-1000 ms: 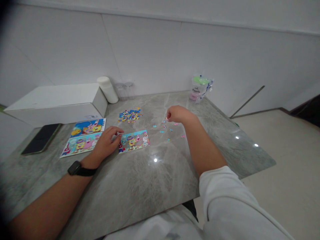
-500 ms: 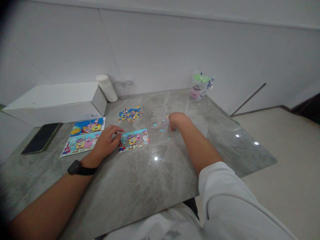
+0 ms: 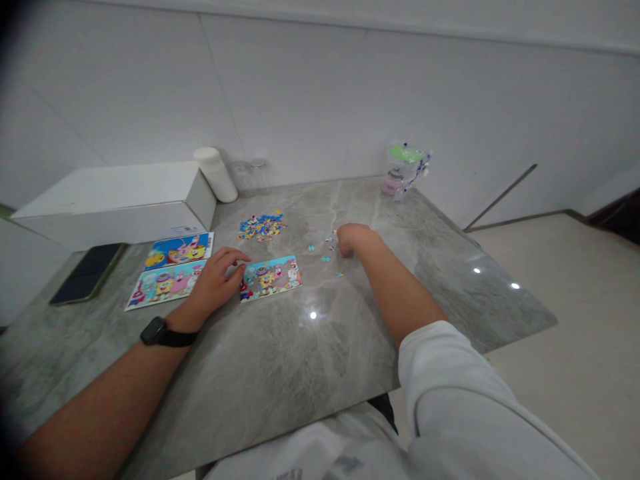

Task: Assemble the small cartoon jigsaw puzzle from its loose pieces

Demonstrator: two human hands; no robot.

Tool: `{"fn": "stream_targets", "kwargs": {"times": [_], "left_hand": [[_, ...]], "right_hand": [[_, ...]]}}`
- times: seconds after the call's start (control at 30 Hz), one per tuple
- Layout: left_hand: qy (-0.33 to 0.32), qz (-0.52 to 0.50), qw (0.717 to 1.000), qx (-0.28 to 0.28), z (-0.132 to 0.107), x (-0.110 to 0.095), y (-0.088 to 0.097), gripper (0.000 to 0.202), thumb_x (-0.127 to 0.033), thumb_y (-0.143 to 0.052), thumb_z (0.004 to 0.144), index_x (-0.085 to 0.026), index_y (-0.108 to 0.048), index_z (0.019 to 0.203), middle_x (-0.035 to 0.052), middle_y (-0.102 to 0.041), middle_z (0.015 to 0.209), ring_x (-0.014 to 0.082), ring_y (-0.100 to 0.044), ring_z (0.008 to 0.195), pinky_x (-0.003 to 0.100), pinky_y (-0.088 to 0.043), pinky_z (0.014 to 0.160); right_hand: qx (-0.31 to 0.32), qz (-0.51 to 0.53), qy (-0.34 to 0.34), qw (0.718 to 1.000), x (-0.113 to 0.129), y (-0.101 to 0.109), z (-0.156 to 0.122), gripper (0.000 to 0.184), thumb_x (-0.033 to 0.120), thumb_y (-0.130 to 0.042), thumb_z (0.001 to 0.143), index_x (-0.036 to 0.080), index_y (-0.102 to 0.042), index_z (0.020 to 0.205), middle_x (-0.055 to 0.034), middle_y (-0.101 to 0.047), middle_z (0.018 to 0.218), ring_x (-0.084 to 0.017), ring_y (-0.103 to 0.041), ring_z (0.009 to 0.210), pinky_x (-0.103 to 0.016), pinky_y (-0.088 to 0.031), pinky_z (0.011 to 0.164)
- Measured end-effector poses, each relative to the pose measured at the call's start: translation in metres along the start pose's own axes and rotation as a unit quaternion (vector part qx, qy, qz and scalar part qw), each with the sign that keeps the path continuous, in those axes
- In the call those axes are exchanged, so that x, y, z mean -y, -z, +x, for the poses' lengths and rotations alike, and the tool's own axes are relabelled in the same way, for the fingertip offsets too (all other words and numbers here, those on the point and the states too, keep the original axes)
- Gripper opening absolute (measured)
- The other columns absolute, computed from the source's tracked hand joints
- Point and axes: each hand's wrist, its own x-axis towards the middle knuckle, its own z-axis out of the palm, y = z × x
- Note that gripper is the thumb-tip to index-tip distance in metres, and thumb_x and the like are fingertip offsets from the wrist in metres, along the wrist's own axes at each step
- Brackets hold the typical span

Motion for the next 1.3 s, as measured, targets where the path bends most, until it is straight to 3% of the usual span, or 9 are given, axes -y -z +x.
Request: {"fn": "stream_targets", "kwargs": {"times": [0.1, 0.2, 0.37, 0.57, 0.73, 0.83, 0.97, 1.1, 1.3], "left_hand": [[0.002, -0.001, 1.0, -0.002, 0.0, 0.0, 0.0, 0.019, -0.023, -0.053, 0.099, -0.021, -0.07, 0.108, 0.0072, -0.068, 0.11, 0.024, -0.065, 0.101, 0.041, -0.052, 0.092], [0.005, -0.001, 1.0, -0.003, 0.0, 0.0, 0.0, 0.02, -0.021, -0.053, 0.098, -0.021, -0.07, 0.108, 0.0075, -0.068, 0.112, 0.0244, -0.064, 0.104, 0.041, -0.053, 0.094], [-0.001, -0.001, 1.0, -0.012, -0.001, 0.003, -0.003, 0.02, -0.019, -0.053, 0.097, -0.021, -0.07, 0.109, 0.0076, -0.068, 0.111, 0.0247, -0.065, 0.105, 0.042, -0.053, 0.094], [0.002, -0.014, 0.999, -0.029, -0.001, 0.003, -0.003, 0.023, -0.016, -0.054, 0.095, -0.022, -0.071, 0.11, 0.0074, -0.068, 0.111, 0.0241, -0.065, 0.104, 0.041, -0.054, 0.094], [0.001, -0.011, 0.999, -0.045, -0.001, 0.002, -0.001, 0.022, -0.016, -0.053, 0.096, -0.02, -0.07, 0.11, 0.0081, -0.068, 0.111, 0.0245, -0.065, 0.102, 0.042, -0.054, 0.093], [0.004, -0.008, 0.999, -0.05, -0.002, 0.002, -0.001, 0.022, -0.016, -0.053, 0.096, -0.02, -0.068, 0.111, 0.0081, -0.069, 0.112, 0.0241, -0.065, 0.101, 0.042, -0.053, 0.093], [0.018, -0.012, 0.999, -0.046, -0.002, 0.002, -0.002, 0.022, -0.017, -0.054, 0.095, -0.02, -0.066, 0.112, 0.0079, -0.069, 0.111, 0.0231, -0.064, 0.097, 0.042, -0.052, 0.091], [0.025, -0.02, 0.998, -0.056, -0.002, 0.0, -0.002, 0.021, -0.019, -0.056, 0.093, -0.02, -0.062, 0.113, 0.0073, -0.069, 0.109, 0.0223, -0.063, 0.093, 0.042, -0.051, 0.09], [0.014, -0.017, 0.999, -0.047, -0.002, -0.001, 0.0, 0.022, -0.021, -0.061, 0.091, -0.021, -0.061, 0.112, 0.0072, -0.069, 0.108, 0.0223, -0.063, 0.093, 0.041, -0.051, 0.09]], "right_hand": [[0.013, -0.029, 0.019, 0.999, -0.002, 0.011, -0.008, 0.025, 0.029, -0.089, 0.07, 0.019, -0.085, 0.092, -0.0131, -0.08, 0.091, -0.03, -0.075, 0.091, -0.036, -0.056, 0.08], [0.02, 0.013, 0.065, 0.998, -0.004, 0.016, -0.022, 0.02, 0.023, -0.083, 0.076, 0.019, -0.083, 0.095, -0.0101, -0.081, 0.095, -0.025, -0.073, 0.084, -0.032, -0.052, 0.074], [0.088, 0.084, 0.129, 0.984, 0.004, -0.003, -0.052, 0.026, 0.021, -0.084, 0.071, 0.022, -0.081, 0.097, -0.0041, -0.08, 0.09, -0.02, -0.071, 0.075, -0.029, -0.048, 0.068], [0.025, 0.03, 0.144, 0.989, 0.011, -0.026, -0.069, 0.02, 0.022, -0.076, 0.077, 0.021, -0.076, 0.097, -0.0059, -0.079, 0.096, -0.021, -0.069, 0.083, -0.028, -0.042, 0.067], [0.034, 0.043, 0.164, 0.985, 0.008, -0.03, -0.064, 0.014, 0.02, -0.075, 0.077, 0.021, -0.073, 0.09, -0.004, -0.076, 0.091, -0.019, -0.066, 0.08, -0.027, -0.041, 0.067], [0.002, 0.079, 0.201, 0.976, 0.01, -0.027, -0.056, 0.01, 0.017, -0.071, 0.078, 0.02, -0.07, 0.087, -0.0032, -0.074, 0.087, -0.018, -0.065, 0.078, -0.027, -0.042, 0.069], [-0.094, 0.22, 0.27, 0.933, 0.031, -0.016, -0.036, 0.005, 0.022, -0.065, 0.083, 0.02, -0.067, 0.087, -0.0015, -0.07, 0.083, -0.016, -0.062, 0.076, -0.028, -0.046, 0.073], [-0.182, 0.355, 0.302, 0.866, 0.079, -0.01, -0.013, 0.012, 0.033, -0.068, 0.086, 0.021, -0.07, 0.089, -0.0016, -0.068, 0.082, -0.016, -0.059, 0.073, -0.029, -0.048, 0.069], [-0.248, 0.416, 0.367, 0.794, 0.144, -0.036, -0.002, 0.012, 0.031, -0.068, 0.09, 0.024, -0.077, 0.094, -0.0052, -0.075, 0.095, -0.019, -0.067, 0.088, -0.033, -0.054, 0.082]]}}
